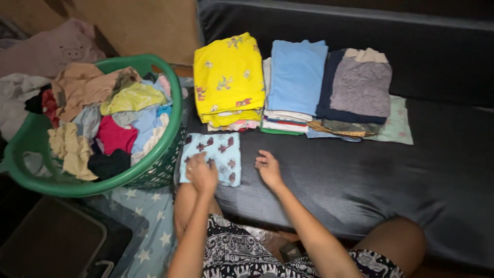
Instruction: Folding various items of laundry and stacking them on a bench.
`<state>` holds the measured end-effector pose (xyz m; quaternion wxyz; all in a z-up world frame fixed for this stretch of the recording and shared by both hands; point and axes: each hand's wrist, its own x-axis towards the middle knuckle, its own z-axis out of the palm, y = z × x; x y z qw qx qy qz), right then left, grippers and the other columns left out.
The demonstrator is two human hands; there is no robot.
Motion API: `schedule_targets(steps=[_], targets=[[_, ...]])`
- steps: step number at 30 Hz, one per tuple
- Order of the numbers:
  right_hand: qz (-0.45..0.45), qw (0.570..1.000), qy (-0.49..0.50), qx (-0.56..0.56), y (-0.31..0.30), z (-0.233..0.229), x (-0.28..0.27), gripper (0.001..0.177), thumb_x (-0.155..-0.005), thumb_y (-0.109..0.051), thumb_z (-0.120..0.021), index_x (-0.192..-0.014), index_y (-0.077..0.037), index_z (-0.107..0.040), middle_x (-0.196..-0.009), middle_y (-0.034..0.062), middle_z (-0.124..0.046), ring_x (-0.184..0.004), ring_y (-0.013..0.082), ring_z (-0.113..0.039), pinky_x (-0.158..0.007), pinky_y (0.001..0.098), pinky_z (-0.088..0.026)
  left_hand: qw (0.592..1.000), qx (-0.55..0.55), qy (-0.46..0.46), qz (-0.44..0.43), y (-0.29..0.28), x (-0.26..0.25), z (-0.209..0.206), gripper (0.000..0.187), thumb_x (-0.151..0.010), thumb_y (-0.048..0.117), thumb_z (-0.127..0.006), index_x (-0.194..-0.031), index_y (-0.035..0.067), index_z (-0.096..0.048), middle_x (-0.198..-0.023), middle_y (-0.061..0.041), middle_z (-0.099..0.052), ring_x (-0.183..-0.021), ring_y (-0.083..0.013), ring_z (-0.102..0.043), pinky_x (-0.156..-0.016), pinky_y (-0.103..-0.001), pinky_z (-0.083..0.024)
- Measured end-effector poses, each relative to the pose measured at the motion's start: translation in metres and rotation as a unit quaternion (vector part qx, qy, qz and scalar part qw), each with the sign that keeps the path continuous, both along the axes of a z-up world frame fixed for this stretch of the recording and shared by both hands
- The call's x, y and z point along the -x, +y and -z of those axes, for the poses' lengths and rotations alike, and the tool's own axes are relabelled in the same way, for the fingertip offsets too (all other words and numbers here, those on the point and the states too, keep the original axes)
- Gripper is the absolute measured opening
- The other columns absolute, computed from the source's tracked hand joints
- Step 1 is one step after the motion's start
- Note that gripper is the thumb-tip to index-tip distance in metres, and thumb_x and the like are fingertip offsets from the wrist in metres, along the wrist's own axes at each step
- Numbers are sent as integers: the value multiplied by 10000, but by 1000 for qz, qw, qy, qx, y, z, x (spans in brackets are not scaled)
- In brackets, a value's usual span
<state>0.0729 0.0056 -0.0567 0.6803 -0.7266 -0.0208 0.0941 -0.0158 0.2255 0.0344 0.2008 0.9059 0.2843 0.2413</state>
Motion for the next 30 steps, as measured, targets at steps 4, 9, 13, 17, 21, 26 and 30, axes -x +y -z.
schedule_targets(steps=[4,9,13,17,21,26,30], targets=[[66,997,24,-41,-36,-65,-1,312,-959,-71,-609,-1269,-54,-635,-1033,68,-750,-809,117,-694,-677,259,-537,997,-31,-3,66,-63,-20,-18,447,-717,191,-832,-1142,151,-697,-1241,-101,-635,-1229,-351,-525,-1018,-574,-381],[185,971,-22,-147,-101,-117,-33,206,-1010,-142,-609,-1175,-29,-657,-989,49,-745,-781,94,-680,-632,222,-515,934,124,-157,296,-138,-52,-44,261,-829,36,-734,-1085,72,-700,-1111,-144,-676,-1086,-353,-625,-971,-437,-486],[234,950,-1,-207,-150,-156,-59,254,-1025,-171,-609,-1236,-36,-651,-1009,57,-735,-789,90,-668,-631,221,-510,887,253,-144,359,-187,-70,-82,249,-872,14,-679,-1116,62,-693,-1041,-129,-684,-942,-269,-713,-806,-363,-578],[258,923,38,-284,-186,-174,-81,412,-988,-213,-631,-1373,-91,-543,-1122,60,-711,-863,130,-666,-668,272,-509,866,264,-156,394,-216,-88,-90,239,-871,1,-693,-1106,44,-700,-1033,-126,-705,-882,-243,-717,-724,-343,-586],[249,906,103,-328,-213,-157,-110,515,-952,-341,-618,-1405,-115,-525,-1216,40,-705,-1021,182,-682,-783,349,-518,853,297,-137,408,-227,-95,-90,227,-882,1,-683,-1104,47,-697,-1063,-105,-712,-857,-203,-718,-692,-314,-599],[249,875,153,-387,-231,-138,-138,514,-969,-419,-644,-1369,-116,-532,-1169,49,-672,-1048,200,-650,-796,356,-486,851,314,-124,402,-227,-91,-87,233,-887,2,-678,-1113,50,-700,-1075,-96,-715,-841,-180,-726,-674,-302,-594],[251,869,179,-388,-231,-142,-147,435,-973,-444,-675,-1238,-118,-559,-1118,29,-642,-992,180,-638,-745,339,-451,855,308,-120,400,-224,-90,-86,244,-889,-1,-670,-1126,48,-700,-1086,-94,-710,-860,-174,-725,-668,-295,-592]])
